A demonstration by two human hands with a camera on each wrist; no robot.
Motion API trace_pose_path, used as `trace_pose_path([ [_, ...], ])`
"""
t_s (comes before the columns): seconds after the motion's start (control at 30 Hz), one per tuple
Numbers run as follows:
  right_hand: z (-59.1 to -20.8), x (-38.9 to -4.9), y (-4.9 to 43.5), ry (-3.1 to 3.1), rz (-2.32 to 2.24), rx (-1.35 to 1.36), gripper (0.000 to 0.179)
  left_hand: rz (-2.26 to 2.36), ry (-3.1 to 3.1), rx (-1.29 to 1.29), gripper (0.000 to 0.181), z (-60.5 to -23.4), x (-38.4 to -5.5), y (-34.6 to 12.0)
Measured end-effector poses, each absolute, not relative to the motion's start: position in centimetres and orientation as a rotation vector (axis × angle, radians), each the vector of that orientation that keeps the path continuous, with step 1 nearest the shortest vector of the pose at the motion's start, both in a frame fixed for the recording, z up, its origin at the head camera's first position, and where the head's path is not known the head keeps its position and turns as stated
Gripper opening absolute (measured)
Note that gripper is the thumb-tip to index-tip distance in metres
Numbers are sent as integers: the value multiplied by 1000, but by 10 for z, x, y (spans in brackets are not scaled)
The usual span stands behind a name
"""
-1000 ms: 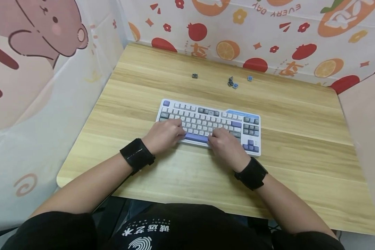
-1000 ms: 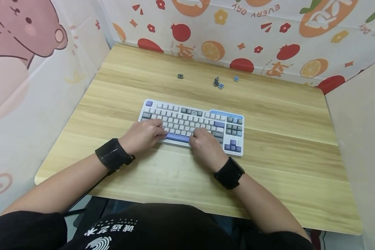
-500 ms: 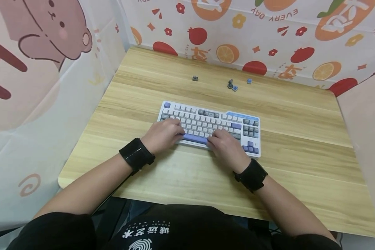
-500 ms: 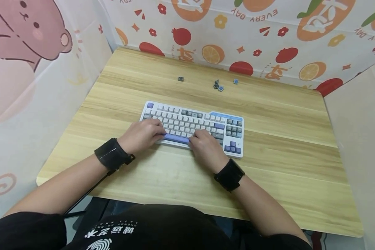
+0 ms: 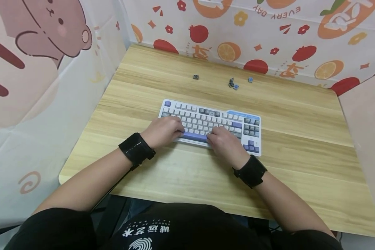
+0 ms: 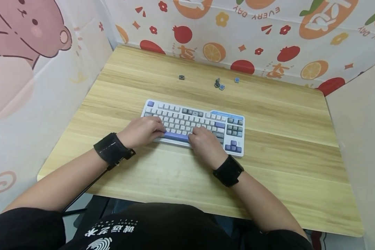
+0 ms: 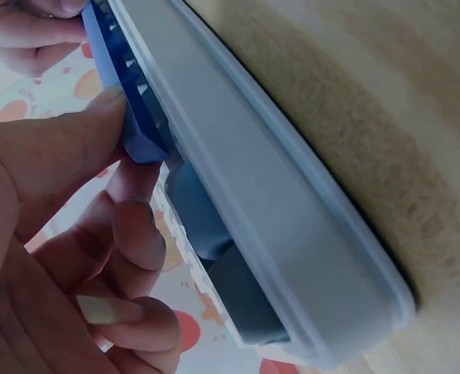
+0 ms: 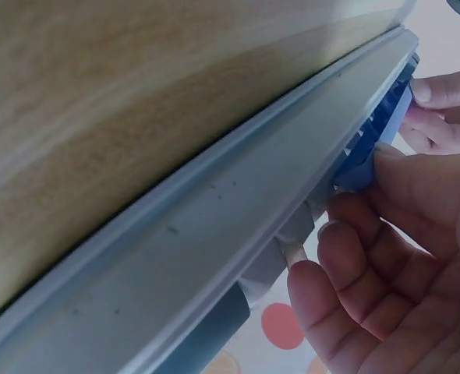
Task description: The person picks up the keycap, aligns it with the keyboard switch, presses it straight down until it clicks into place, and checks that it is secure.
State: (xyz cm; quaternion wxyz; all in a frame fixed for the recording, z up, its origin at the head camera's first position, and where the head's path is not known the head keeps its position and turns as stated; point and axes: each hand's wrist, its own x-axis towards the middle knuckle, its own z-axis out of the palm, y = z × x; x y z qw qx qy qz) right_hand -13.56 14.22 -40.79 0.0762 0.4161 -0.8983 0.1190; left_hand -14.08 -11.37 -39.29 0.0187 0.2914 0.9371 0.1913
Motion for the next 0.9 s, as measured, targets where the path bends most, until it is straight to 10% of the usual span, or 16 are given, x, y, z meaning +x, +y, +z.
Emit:
trace_pose_path([
  [0.9, -421, -126, 146, -2580, 257, 1284, 22, 102, 3092, 1156, 17, -398, -114, -104],
])
